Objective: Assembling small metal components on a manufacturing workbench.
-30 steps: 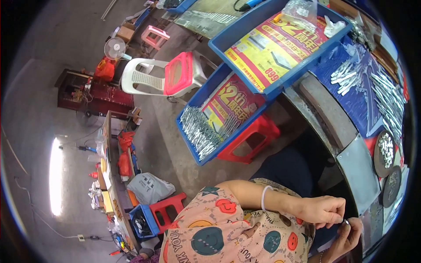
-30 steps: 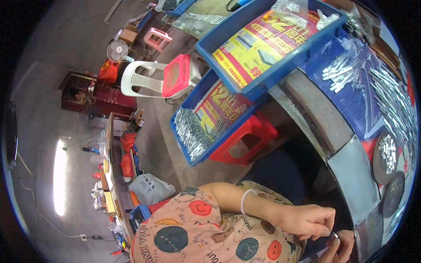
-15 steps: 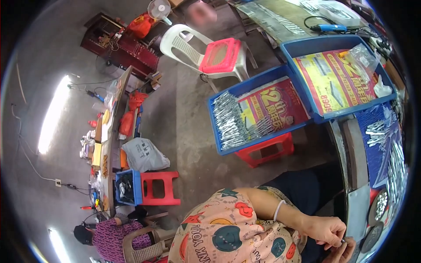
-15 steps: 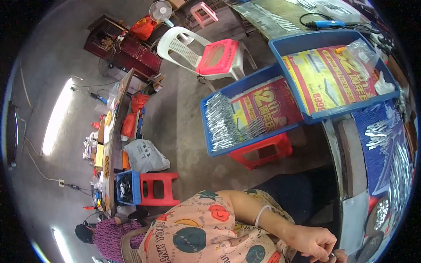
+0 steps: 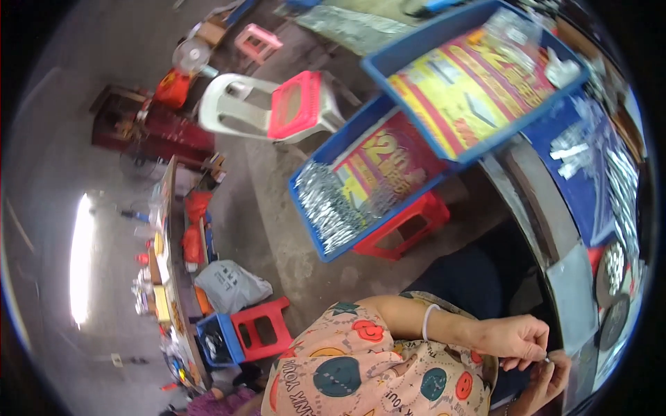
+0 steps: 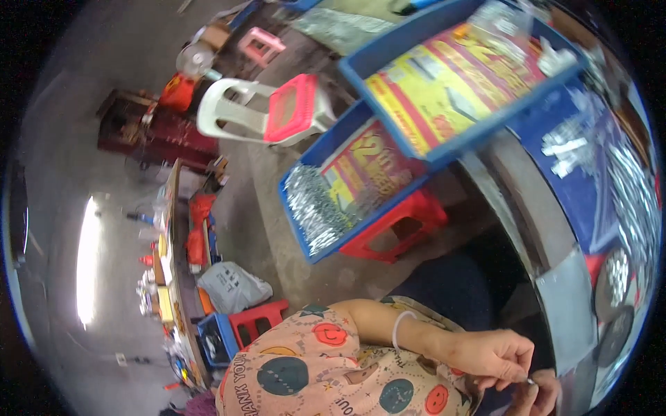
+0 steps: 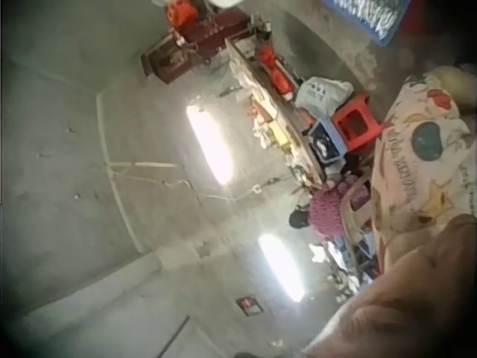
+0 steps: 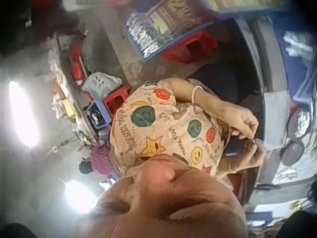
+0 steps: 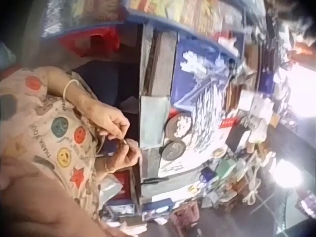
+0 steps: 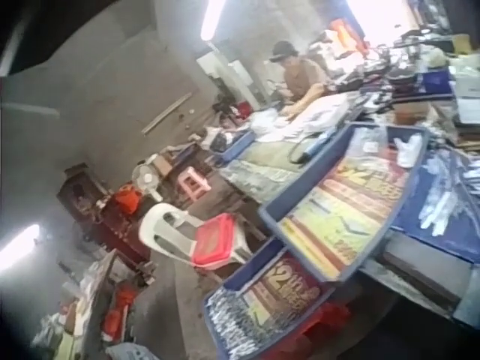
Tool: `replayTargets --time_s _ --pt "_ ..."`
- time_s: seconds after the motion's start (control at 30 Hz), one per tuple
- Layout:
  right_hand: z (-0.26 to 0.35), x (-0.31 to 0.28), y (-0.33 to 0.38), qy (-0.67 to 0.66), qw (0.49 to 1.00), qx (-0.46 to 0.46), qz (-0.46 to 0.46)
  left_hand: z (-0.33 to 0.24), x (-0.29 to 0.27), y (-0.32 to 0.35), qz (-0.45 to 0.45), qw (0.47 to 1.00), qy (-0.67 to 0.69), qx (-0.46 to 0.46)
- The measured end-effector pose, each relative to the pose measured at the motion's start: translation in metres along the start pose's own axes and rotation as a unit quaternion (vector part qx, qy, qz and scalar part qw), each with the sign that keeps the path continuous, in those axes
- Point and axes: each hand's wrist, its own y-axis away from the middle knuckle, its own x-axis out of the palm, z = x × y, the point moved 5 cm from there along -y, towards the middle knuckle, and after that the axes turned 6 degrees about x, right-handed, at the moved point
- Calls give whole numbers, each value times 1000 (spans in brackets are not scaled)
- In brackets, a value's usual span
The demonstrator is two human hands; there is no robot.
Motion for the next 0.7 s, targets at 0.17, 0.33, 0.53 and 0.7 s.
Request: replayTargets --time_s 0.17,0.33,0.53,0.7 --pt "-11 8 -16 -1 1000 17 17 8 -13 1 -22 995 -28 -97" --pt "-8 5 -36 8 987 -52 153 0 -24 -4 -59 987 -81 -129" --pt "-12 -5 -40 9 987 -54 154 6 -27 -13 -29 988 -39 -144" --pt "-12 -7 -42 6 985 -63 163 5 -21 -17 -33 989 -24 -145"
